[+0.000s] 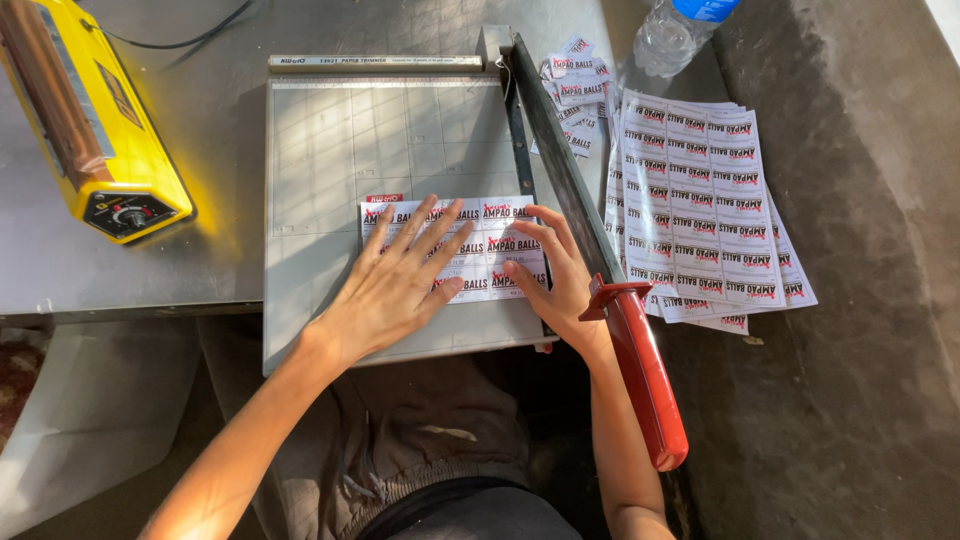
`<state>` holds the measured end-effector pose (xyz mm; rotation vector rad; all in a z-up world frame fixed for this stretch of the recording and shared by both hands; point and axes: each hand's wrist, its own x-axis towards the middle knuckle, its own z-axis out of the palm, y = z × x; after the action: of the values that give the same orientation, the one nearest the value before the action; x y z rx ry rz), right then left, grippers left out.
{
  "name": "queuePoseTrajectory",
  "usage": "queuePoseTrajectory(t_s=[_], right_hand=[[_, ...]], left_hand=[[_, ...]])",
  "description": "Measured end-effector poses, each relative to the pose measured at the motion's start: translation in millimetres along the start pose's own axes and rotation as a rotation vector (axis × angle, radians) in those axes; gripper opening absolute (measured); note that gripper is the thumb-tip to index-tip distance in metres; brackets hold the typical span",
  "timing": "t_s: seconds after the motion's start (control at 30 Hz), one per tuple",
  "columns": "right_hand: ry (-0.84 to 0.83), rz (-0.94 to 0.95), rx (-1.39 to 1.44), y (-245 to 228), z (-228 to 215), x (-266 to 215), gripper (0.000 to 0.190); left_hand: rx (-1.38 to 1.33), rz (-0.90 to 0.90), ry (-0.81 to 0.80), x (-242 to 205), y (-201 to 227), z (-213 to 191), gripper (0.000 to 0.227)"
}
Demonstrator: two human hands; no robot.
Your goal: The person uses a paper trimmer to cut sheets of printed labels into smaller strips. They align the paper, press down the lever to cut, and then move the cut pieces aside to continue with the next sheet.
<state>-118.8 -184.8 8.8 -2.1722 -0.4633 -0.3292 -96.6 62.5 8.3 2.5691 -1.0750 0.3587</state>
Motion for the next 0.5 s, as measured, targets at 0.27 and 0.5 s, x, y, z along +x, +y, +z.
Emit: queuePoseTrajectory(t_s=[0.27, 0.5], right_hand=[[-0.008, -0.008, 0.000, -3, -3, 0, 0.043], [0.143, 0.092, -0.197, -11, -15, -11, 0.037]], left_hand=[[0.081, -0.015, -0.034, -2, 1, 3, 0.062], [0.059, -0.025, -0.037, 2, 5, 6, 0.062]])
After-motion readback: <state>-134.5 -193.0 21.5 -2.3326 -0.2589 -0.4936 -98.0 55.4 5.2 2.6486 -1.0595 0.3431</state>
